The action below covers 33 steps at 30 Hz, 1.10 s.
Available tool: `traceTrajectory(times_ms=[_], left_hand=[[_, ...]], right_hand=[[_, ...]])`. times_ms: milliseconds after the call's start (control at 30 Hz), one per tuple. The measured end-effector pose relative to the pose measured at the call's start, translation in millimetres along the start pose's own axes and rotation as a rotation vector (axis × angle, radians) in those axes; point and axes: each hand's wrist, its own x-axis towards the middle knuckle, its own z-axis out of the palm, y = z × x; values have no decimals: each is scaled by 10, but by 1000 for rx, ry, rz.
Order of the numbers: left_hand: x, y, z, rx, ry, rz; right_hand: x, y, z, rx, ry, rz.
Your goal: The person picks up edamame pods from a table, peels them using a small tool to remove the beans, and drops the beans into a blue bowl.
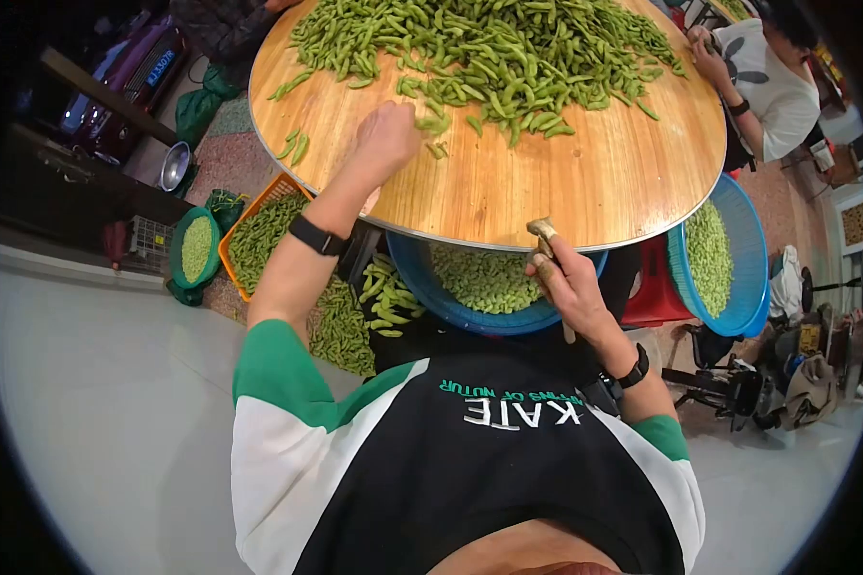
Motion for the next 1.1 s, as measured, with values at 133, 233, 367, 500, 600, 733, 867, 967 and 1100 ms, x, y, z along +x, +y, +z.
traceTrajectory(times_ms=[133,233,367,500,600,733,867,967,1100], left_hand=[[-204,116,-106,152,369,249],[-438,494,-345,-554,56,64],[-814,969,-406,-1146,-200,-74],[-963,1093,-324,-1134,-230,-52],[-963,1055,-278,-1244,-425,-144],[-1004,1033,-244,-1286,-409,-117],[-1049,1063,-247,-1304,-317,-44],[-1096,1025,-185,-1281,-288,-1],[-1106,990,-80,-1243,-199,117]], right_hand=[[85,-114,43,307,-63,121],[225,-129,95,556,-86,147],[313,-164,142,854,-117,189],[304,-155,152,913,-112,144],[265,-139,135,913,-145,140],[256,-145,132,984,-146,172],[249,-128,141,1121,-191,184],[237,-156,145,1093,-172,188],[226,-206,150,1075,-109,242]])
